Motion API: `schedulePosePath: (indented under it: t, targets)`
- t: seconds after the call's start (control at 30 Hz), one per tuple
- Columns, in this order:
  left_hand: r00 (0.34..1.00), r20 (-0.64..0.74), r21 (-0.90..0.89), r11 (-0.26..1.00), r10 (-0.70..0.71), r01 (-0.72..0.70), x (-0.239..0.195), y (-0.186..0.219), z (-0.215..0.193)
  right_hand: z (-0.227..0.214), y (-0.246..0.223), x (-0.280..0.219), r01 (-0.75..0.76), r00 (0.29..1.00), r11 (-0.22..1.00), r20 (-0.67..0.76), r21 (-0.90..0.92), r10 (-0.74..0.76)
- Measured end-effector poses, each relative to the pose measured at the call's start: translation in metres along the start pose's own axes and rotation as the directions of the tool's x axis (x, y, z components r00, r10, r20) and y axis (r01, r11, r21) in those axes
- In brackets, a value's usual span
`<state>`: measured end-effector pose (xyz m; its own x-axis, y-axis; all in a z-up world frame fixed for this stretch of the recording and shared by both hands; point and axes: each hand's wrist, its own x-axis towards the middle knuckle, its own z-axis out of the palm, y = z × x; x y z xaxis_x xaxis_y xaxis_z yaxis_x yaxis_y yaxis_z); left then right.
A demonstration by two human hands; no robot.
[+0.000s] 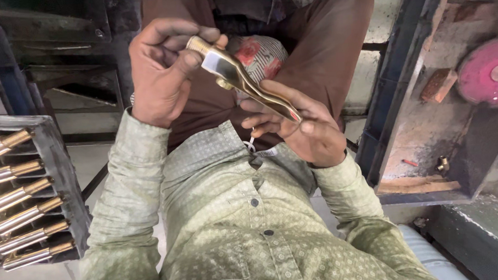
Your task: The person holds a metal handle-like object and presses it against a rotating polishing wheel to smooth its surface, turning the object over to polish different sides and placing finished items into a crate.
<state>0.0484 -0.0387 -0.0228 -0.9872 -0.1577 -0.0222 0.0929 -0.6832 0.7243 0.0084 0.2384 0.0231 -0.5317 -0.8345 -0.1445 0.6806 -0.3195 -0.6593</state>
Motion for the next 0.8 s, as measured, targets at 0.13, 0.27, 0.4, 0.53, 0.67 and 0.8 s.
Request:
schedulePosePath:
  t: [0.13,0.27,0.4,0.53,0.67,0.8]
  targets:
    - [0.999,-0.016,0.016,0.999,0.034,-0.033,-0.006,0.003,0.001,0.001,0.001,0.002,0.027,1.000,1.000,-0.004,-0.007,-0.027]
    - [0.984,-0.067,0.115,0.981,0.165,-0.157,-0.013,-0.001,0.006,0.002,0.001,0.012,0.161,0.978,0.974,-0.109,-0.157,-0.179]
    - [0.922,-0.158,0.388,0.880,0.355,-0.273,-0.030,-0.024,0.036,0.000,0.017,0.045,0.307,0.918,0.951,-0.272,0.036,-0.287]
    - [0.918,-0.084,0.690,0.688,0.388,-0.228,-0.043,-0.044,0.055,-0.006,0.039,0.067,0.140,0.977,0.974,-0.184,0.179,-0.107]
    - [0.918,0.084,0.753,0.579,0.387,-0.313,-0.037,-0.038,0.029,-0.027,0.041,0.071,0.020,0.960,0.998,-0.279,0.063,-0.002]
    - [0.975,-0.218,0.442,0.887,-0.041,0.136,0.018,-0.053,-0.013,-0.052,0.028,0.073,-0.203,0.953,0.978,-0.222,0.041,0.207]
